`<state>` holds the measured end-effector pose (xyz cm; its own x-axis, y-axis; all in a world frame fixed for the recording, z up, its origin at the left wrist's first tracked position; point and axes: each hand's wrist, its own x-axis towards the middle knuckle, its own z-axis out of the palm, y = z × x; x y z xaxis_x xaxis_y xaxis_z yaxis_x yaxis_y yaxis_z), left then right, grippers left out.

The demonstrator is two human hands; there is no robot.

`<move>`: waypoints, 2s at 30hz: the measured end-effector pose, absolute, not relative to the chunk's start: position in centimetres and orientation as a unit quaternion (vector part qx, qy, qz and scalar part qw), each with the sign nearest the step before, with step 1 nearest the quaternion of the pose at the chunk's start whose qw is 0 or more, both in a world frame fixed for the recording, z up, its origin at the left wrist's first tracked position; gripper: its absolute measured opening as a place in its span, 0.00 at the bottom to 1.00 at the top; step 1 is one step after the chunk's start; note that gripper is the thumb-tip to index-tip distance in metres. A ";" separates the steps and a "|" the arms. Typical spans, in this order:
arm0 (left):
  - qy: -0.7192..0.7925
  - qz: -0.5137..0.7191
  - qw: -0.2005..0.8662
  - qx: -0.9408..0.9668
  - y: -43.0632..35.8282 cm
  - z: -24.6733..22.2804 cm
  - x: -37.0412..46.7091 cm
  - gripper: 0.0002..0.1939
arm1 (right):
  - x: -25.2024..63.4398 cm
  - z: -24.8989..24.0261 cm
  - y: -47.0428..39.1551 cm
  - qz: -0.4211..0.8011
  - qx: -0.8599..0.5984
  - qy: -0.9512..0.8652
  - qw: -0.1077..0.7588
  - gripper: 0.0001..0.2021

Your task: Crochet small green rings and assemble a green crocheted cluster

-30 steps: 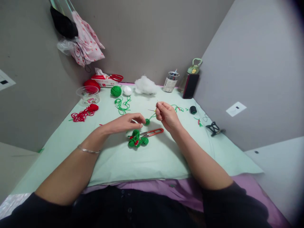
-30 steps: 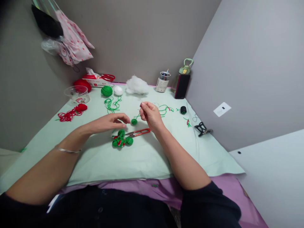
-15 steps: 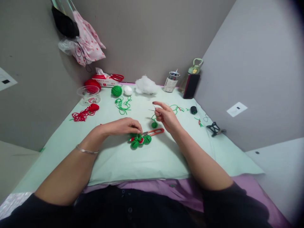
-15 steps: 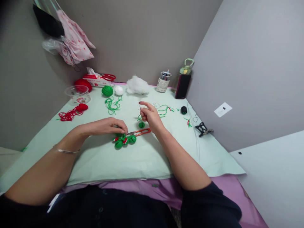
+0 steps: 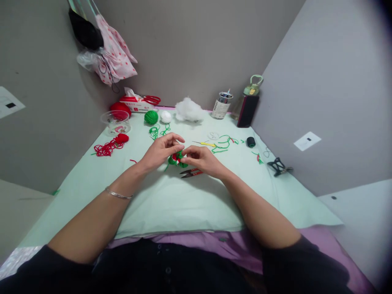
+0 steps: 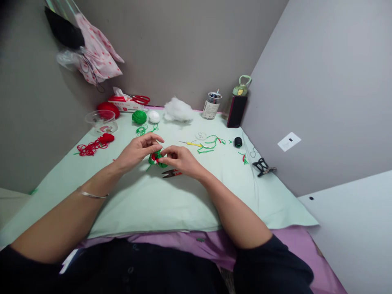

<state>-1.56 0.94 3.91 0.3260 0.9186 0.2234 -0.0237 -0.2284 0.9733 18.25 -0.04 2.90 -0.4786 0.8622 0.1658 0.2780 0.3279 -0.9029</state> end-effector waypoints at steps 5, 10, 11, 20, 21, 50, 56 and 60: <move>0.364 0.489 0.513 0.604 0.9 3.4 -1.0 0.13 | 18.3 2.3 0.2 0.412 -0.380 -0.752 0.348 0.06; 0.362 0.509 0.514 0.589 0.9 3.2 -0.8 0.13 | 18.3 2.8 0.3 0.443 -0.386 -0.706 0.394 0.07; 0.362 0.507 0.519 0.586 1.0 3.1 -0.8 0.13 | 18.2 2.9 0.3 0.455 -0.389 -0.692 0.403 0.08; 0.362 0.408 0.608 0.577 1.6 2.0 -1.3 0.15 | 18.7 3.3 0.8 0.505 -0.409 -0.611 0.452 0.12; 0.357 0.400 0.614 0.579 1.5 2.1 -1.3 0.13 | 18.7 3.3 0.8 0.506 -0.410 -0.607 0.455 0.11; 0.354 0.450 0.550 0.608 2.1 1.9 -1.5 0.11 | 19.8 3.8 0.9 0.484 -0.386 -0.718 0.319 0.26; 0.368 0.474 0.545 0.586 2.5 1.4 -1.6 0.11 | 19.1 2.9 0.9 0.389 -0.403 -0.747 0.358 0.17; 0.369 0.463 0.560 0.580 2.2 1.5 -1.3 0.12 | 19.1 2.1 1.2 0.272 -0.441 -0.769 0.374 0.06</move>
<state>-1.30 2.20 1.48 0.2998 0.9459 0.1243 -0.0910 -0.1013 0.9907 19.10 1.21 2.11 -0.3312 0.8820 0.3353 0.4753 0.4630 -0.7482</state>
